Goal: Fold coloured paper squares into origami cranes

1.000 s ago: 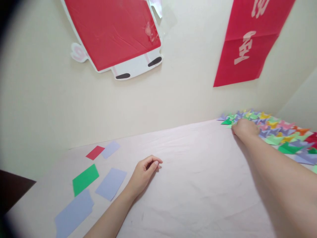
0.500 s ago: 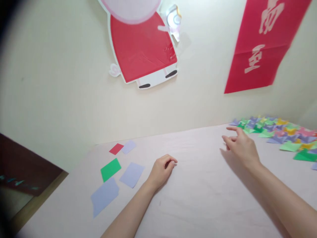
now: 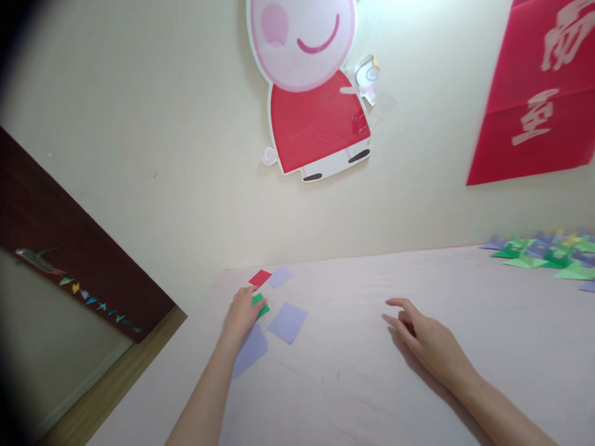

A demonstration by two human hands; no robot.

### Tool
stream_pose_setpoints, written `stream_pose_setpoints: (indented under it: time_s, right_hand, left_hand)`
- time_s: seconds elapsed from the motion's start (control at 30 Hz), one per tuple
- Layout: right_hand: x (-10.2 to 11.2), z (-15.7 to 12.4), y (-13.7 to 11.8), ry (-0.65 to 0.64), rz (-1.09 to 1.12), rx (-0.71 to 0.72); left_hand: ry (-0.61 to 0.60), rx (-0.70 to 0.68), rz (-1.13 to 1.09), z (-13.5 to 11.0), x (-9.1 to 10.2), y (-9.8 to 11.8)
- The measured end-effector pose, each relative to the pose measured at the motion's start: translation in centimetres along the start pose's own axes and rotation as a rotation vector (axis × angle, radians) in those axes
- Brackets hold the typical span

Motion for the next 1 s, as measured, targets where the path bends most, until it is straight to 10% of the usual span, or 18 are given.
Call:
stream_pose_setpoints:
  time_s: [0.23,0.7,1.0]
  right_hand:
    - [-0.1,0.2,0.4,0.001,0.038,-0.027]
    - [0.7,0.3,0.7,0.013,0.171,-0.087]
    - [0.5,0.5,0.5,0.002,0.176,-0.081]
  left_hand:
    - [-0.152,0.13,0.105,0.3,0.2,-7.0]
    - [-0.034,0.164,0.142,0.2,1.7,-7.2]
    - [-0.338,0.054,0.076,-3.8,0.5,-6.1]
Point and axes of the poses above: each hand's wrist, its own z-axis towards the middle knuckle, its own x-axis out of the back of the hand, y = z × x, the point moved 9 cm from there along z, towards the middle knuckle, and after that the axes turned 4 degrees about -x, right-handed, at the moved point
